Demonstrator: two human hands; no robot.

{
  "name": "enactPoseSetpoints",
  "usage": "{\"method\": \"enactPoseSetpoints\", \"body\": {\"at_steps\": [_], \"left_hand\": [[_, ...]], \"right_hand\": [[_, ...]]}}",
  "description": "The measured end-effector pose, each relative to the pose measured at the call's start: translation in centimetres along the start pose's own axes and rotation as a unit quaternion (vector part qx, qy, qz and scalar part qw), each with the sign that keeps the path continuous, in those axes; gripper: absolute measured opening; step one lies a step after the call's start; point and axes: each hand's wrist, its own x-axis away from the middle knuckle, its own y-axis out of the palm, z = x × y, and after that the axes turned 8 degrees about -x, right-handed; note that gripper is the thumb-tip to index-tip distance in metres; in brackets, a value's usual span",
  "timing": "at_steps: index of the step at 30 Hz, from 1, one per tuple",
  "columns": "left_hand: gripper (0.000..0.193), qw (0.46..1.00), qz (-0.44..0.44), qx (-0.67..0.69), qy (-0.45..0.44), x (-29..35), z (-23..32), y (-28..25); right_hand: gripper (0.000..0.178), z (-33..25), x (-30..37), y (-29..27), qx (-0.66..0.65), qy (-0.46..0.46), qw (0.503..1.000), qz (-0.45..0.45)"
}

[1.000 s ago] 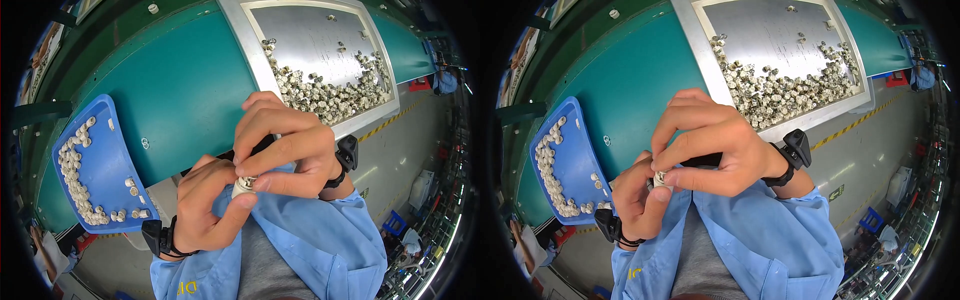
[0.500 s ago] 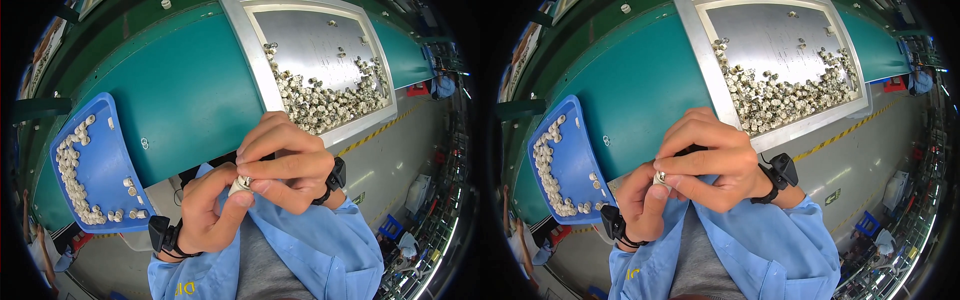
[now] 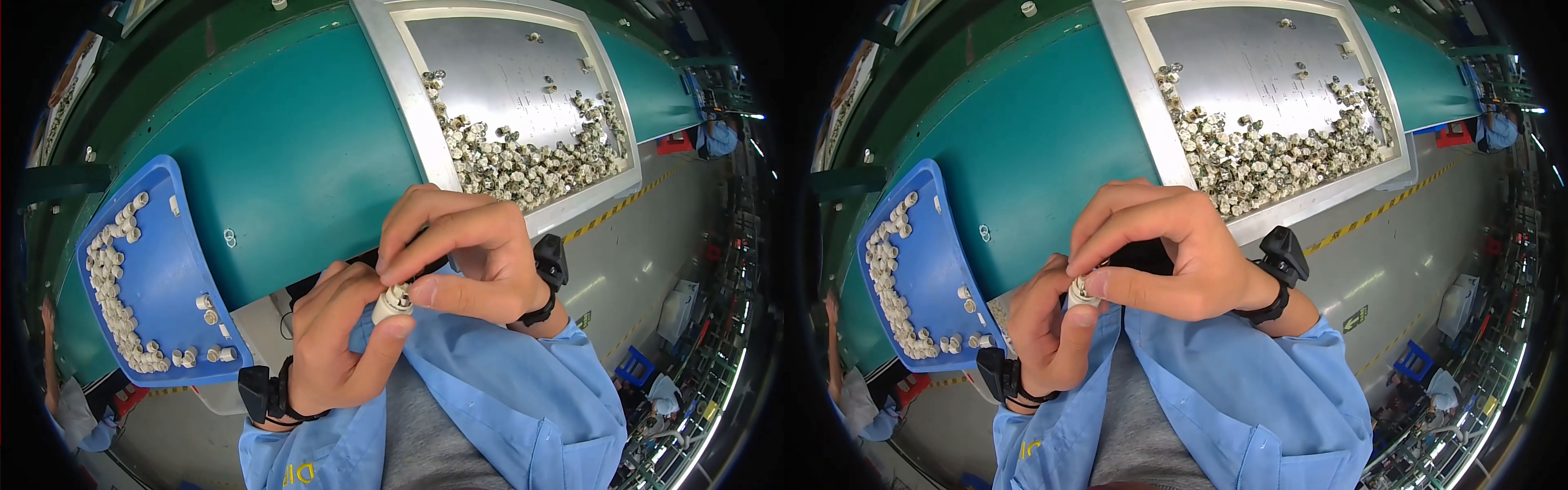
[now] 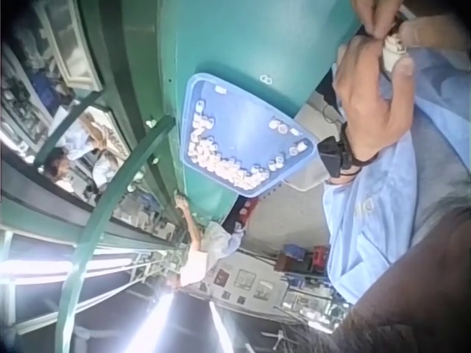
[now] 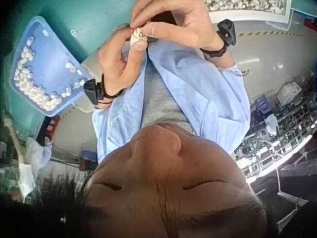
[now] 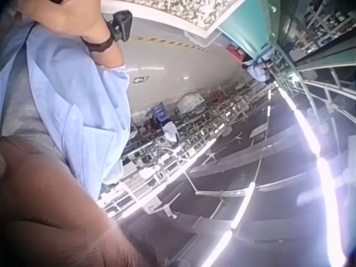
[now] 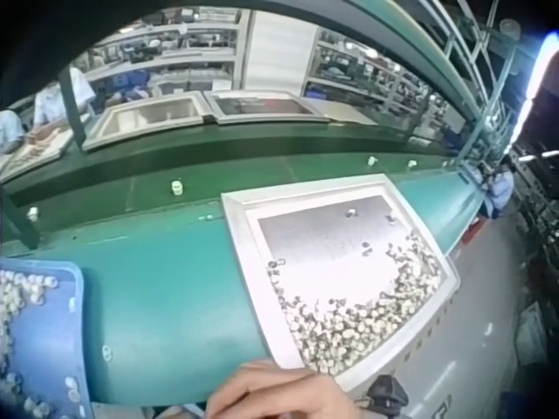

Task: The person picks up a white plastic base and a metal component by hand, fits the metal component into the base, and places the assembled unit onto the green workbench.

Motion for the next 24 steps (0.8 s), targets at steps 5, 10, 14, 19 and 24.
{"method": "enactPoseSetpoints", "body": {"at_steps": [5,10,14,19,24], "left_hand": [[0.026,0.998,0.003,-0.067,0.020,-0.5,0.2,-0.1],[0.025,0.996,0.019,-0.079,0.020,-0.5,0.4,0.2],[0.025,0.992,0.033,-0.117,0.035,-0.5,0.4,0.5],[0.026,0.979,0.051,-0.180,0.078,-0.6,0.3,0.5],[0.026,0.981,0.045,-0.169,0.089,-0.7,0.0,0.2]], "right_hand": [[0.022,-1.3,-0.4,-0.8,0.146,-0.040,0.987,-0.044],[0.019,-2.0,0.0,-0.3,0.158,-0.008,0.987,-0.028],[0.015,-2.2,0.5,0.4,0.104,0.035,0.994,0.012],[0.014,-2.3,0.5,0.3,0.098,0.048,0.994,0.011],[0.016,-1.9,0.5,0.2,0.065,0.048,0.997,0.005]]}}
